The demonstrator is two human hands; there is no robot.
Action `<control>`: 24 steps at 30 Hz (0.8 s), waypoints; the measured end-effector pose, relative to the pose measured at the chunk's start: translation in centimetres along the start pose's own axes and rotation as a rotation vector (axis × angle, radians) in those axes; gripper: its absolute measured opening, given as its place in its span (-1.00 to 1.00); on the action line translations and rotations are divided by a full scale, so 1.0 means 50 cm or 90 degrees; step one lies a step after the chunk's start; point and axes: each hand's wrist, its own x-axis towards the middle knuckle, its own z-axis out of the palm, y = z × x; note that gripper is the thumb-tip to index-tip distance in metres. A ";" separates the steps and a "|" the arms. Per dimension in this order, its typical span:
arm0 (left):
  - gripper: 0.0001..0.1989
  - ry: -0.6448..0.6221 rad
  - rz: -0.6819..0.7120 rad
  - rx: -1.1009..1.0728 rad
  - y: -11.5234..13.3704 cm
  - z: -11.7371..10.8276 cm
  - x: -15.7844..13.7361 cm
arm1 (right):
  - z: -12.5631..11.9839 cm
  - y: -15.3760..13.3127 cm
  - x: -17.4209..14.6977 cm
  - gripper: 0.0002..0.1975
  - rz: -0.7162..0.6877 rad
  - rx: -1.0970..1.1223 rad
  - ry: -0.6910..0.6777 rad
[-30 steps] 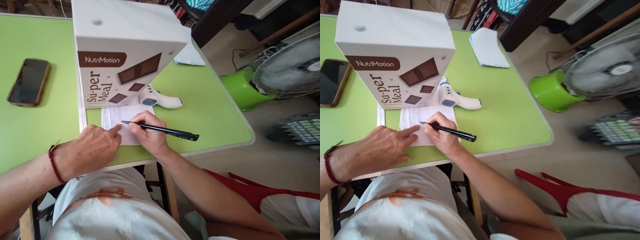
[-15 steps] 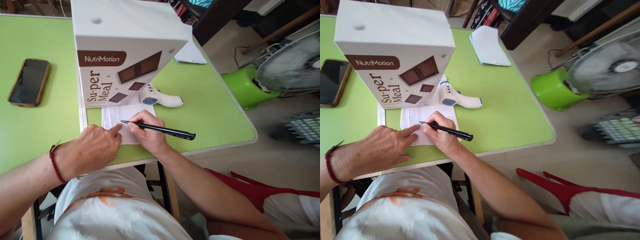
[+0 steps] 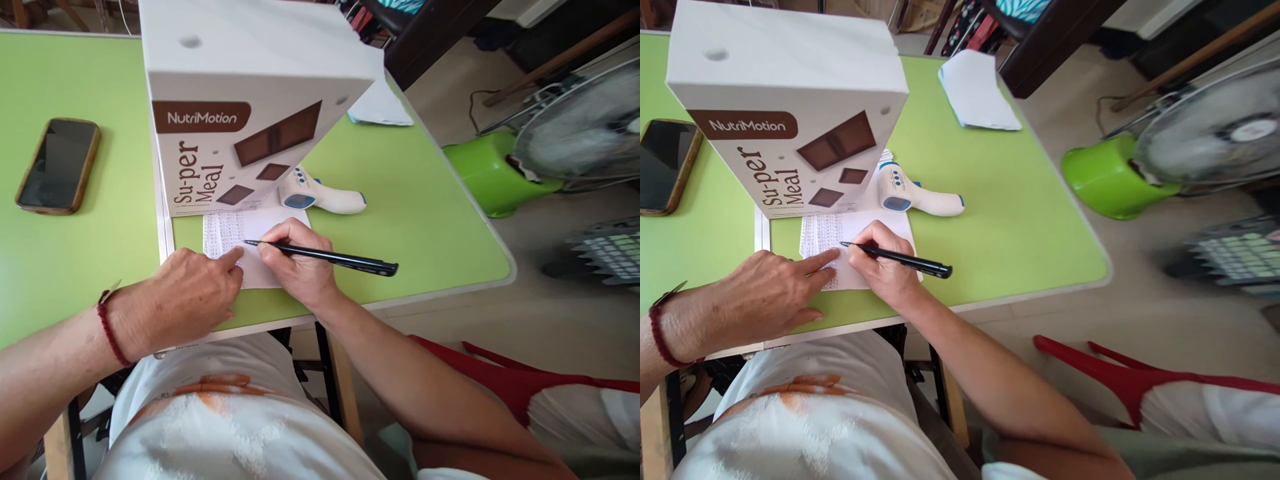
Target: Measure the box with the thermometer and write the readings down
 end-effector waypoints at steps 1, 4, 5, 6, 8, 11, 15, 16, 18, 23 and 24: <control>-0.66 -0.001 -0.001 -0.001 0.000 0.000 0.000 | 0.000 0.000 0.000 -0.87 0.000 -0.002 0.002; -0.67 0.005 -0.002 -0.007 0.000 -0.001 0.000 | 0.001 -0.001 0.001 -0.87 -0.001 -0.001 -0.003; -0.67 0.006 -0.002 -0.008 0.000 -0.002 -0.001 | 0.001 -0.001 0.001 -0.87 -0.003 0.003 -0.006; -0.67 0.007 -0.002 -0.007 0.000 -0.002 -0.001 | 0.001 -0.001 0.001 -0.87 -0.006 0.008 -0.007; -0.68 0.008 -0.002 -0.002 0.000 -0.002 -0.001 | 0.000 -0.001 0.001 -0.89 -0.005 0.016 -0.012; -0.67 0.008 -0.002 0.006 0.000 0.000 -0.001 | -0.001 -0.001 0.000 -0.89 0.008 0.015 -0.019; -0.67 0.004 -0.001 0.002 -0.001 0.003 -0.002 | -0.001 -0.001 0.001 -0.89 0.013 0.010 -0.014; -0.68 0.006 -0.001 0.001 -0.001 0.003 -0.002 | -0.001 -0.001 0.001 -0.88 0.010 0.008 -0.011; -0.67 0.009 0.000 0.001 -0.002 0.002 -0.002 | 0.000 -0.001 0.001 -0.88 0.007 0.001 -0.005; -0.67 0.008 -0.006 0.007 -0.001 0.001 -0.001 | 0.001 0.003 -0.001 -0.87 -0.010 0.008 0.006; -0.67 0.009 -0.007 0.007 -0.001 0.001 -0.001 | 0.001 0.004 -0.001 -0.87 -0.015 0.012 0.012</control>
